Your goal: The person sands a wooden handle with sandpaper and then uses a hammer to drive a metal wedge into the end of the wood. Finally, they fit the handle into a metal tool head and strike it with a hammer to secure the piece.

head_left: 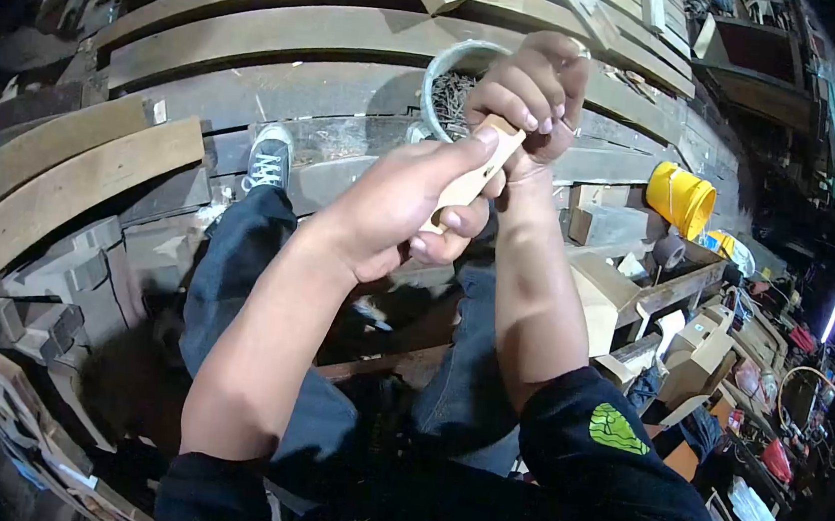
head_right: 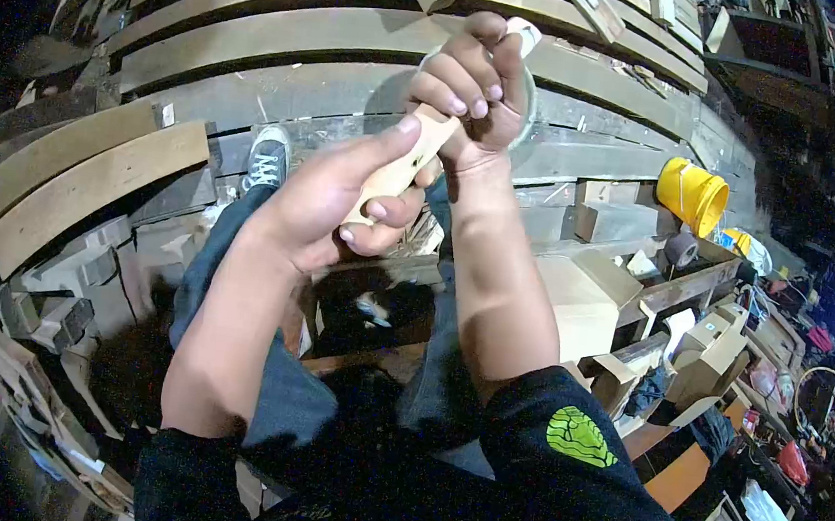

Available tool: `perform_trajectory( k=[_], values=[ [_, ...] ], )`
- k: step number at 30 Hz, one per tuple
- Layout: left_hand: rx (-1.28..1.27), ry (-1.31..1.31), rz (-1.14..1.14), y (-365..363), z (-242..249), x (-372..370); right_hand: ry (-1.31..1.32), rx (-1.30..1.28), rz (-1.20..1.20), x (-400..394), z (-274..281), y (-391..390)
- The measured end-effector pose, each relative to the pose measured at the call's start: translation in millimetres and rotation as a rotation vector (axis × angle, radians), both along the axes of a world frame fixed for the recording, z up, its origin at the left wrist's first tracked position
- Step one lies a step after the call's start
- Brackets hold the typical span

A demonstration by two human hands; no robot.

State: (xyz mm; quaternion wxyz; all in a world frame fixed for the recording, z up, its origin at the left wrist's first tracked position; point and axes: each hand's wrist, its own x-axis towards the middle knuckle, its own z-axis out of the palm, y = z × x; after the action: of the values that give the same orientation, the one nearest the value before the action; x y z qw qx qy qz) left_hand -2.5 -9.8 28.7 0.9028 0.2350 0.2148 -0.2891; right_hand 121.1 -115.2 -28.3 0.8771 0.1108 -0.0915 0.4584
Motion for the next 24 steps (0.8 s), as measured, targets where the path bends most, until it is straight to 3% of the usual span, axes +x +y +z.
perform_trajectory(
  k=[1,3,4,5,7,8,9,11,12,13,14,15,17,19,21,23,24],
  values=[
    [-0.017,-0.009,-0.002,-2.0,-4.9,0.3,-0.005,0.0,-0.006,2.2,-0.3,0.0],
    [1.422,-0.365,0.007,-22.8,-31.0,-2.2,-0.002,-0.814,-0.088,4.3,-3.1,0.2],
    [1.596,-0.193,-0.247,-21.4,-14.4,-0.4,0.055,-1.104,-0.143,-1.0,-6.3,9.3],
    [1.598,-0.196,-0.247,-24.5,-19.0,-0.9,0.067,-1.263,-0.168,-6.8,-11.9,15.1],
    [1.496,-0.262,-0.139,-26.4,-24.8,-2.6,0.049,-1.072,-0.097,-6.1,-17.3,11.0],
    [1.183,-0.234,-0.136,-19.9,-22.4,1.9,0.052,-0.776,-0.018,-0.6,-16.0,4.0],
    [0.33,0.024,-0.033,-7.7,-17.4,1.2,0.123,-0.277,0.08,1.5,-16.5,-0.7],
    [0.0,-0.03,-0.056,6.5,-10.2,0.7,0.061,-0.045,-0.009,-4.9,-3.9,2.7],
    [0.555,-0.129,-0.086,-3.3,-16.0,1.4,0.105,-0.193,0.003,0.2,-7.0,-1.4],
    [1.11,-0.231,-0.114,-15.4,-16.1,5.2,0.142,-0.488,-0.038,-0.8,-7.9,4.1],
    [1.539,-0.181,-0.302,-20.7,-9.8,4.5,0.119,-0.854,-0.097,-5.0,-8.8,8.5],
    [1.544,-0.186,-0.306,-24.1,-11.3,5.5,0.095,-1.221,-0.155,-9.7,-10.0,13.4],
    [1.592,-0.156,-0.346,-31.1,-24.6,2.8,0.072,-1.307,-0.185,-12.0,-15.8,15.3],
    [1.477,-0.238,-0.21,-28.4,-39.2,0.2,0.06,-1.116,-0.116,-5.5,-8.7,8.8],
    [1.403,-0.259,-0.157,-27.7,-37.7,0.4,0.083,-0.402,0.028,2.0,-17.5,-3.8],
    [1.334,-0.285,-0.108,-26.2,-34.0,2.6,0.074,-0.224,0.024,0.4,-12.6,-4.4],
    [1.302,-0.298,-0.084,-25.1,-31.5,3.5,0.042,-0.474,-0.04,1.0,-10.6,-3.0]
  ],
)
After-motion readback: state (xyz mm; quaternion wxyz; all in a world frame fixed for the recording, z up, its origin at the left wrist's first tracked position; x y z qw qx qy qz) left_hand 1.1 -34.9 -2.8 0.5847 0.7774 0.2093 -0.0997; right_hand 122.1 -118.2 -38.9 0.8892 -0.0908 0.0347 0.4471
